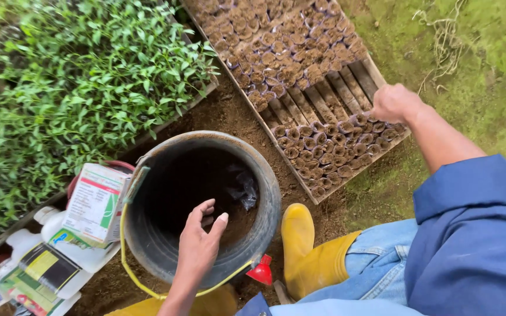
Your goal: Filling and packing individual seedling plugs with soil from a bucket in preparation for planting.
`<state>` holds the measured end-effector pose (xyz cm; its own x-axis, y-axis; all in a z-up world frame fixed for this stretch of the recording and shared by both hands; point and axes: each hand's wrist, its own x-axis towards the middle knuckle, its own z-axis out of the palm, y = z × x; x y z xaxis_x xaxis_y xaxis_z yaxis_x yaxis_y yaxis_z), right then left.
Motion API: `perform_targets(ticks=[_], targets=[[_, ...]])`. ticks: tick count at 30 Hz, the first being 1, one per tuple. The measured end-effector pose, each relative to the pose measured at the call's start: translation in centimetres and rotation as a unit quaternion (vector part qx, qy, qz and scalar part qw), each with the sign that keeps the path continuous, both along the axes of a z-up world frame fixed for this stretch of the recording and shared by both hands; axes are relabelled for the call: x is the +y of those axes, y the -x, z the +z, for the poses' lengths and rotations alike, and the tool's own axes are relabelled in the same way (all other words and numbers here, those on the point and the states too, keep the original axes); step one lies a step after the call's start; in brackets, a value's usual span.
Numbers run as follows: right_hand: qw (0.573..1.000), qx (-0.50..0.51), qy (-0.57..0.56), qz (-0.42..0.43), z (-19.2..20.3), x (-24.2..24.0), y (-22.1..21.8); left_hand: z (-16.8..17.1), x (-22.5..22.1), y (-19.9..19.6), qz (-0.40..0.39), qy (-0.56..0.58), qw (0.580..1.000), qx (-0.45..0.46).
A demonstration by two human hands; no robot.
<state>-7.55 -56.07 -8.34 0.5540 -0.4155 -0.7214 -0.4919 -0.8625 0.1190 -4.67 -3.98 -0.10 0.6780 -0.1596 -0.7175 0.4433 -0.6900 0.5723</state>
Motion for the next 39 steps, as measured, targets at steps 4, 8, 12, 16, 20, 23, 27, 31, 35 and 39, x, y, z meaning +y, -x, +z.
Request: perform_targets(ticks=[4, 8, 12, 16, 20, 23, 27, 31, 35, 39], targets=[[0.997, 0.066, -0.013, -0.039, 7.3, 5.0, -1.3, -0.6, 1.1, 0.6, -0.027, 0.008, 0.998, -0.059], [1.0, -0.027, 0.01, 0.003, 10.3, 5.9, -2.9, -1.6, 2.5, 1.0, -0.063, 0.04, 0.988, -0.136], [0.977, -0.188, 0.017, 0.101, 15.1, 9.7, -4.4, -1.2, 4.1, 0.3, -0.065, 0.036, 0.978, -0.195], [0.933, -0.311, -0.026, 0.179, 20.2, 16.9, -4.7, 2.5, 6.5, -0.2, -0.056, 0.021, 0.969, -0.241], [0.915, -0.328, -0.102, 0.21, 24.7, 25.3, -3.3, 8.2, 9.2, 0.9, -0.062, 0.0, 0.954, -0.292], [0.891, -0.349, -0.116, 0.267, 22.1, 27.8, -2.4, 8.7, 11.2, 0.6, -0.071, -0.025, 0.955, -0.286], [0.884, -0.292, -0.088, 0.355, 19.2, 30.4, -1.6, 10.6, 10.9, 0.6, -0.183, -0.034, 0.929, -0.321], [0.873, -0.283, -0.152, 0.367, 18.9, 33.3, 1.0, 10.4, 10.3, 0.2, -0.234, -0.099, 0.927, -0.275], [0.858, -0.279, -0.106, 0.418, 12.8, 33.1, -0.3, 9.9, 9.1, -1.8, -0.236, -0.084, 0.938, -0.241], [0.833, -0.27, -0.035, 0.482, 7.0, 32.4, -0.6, 8.3, 7.2, -2.4, -0.227, -0.039, 0.927, -0.296]])
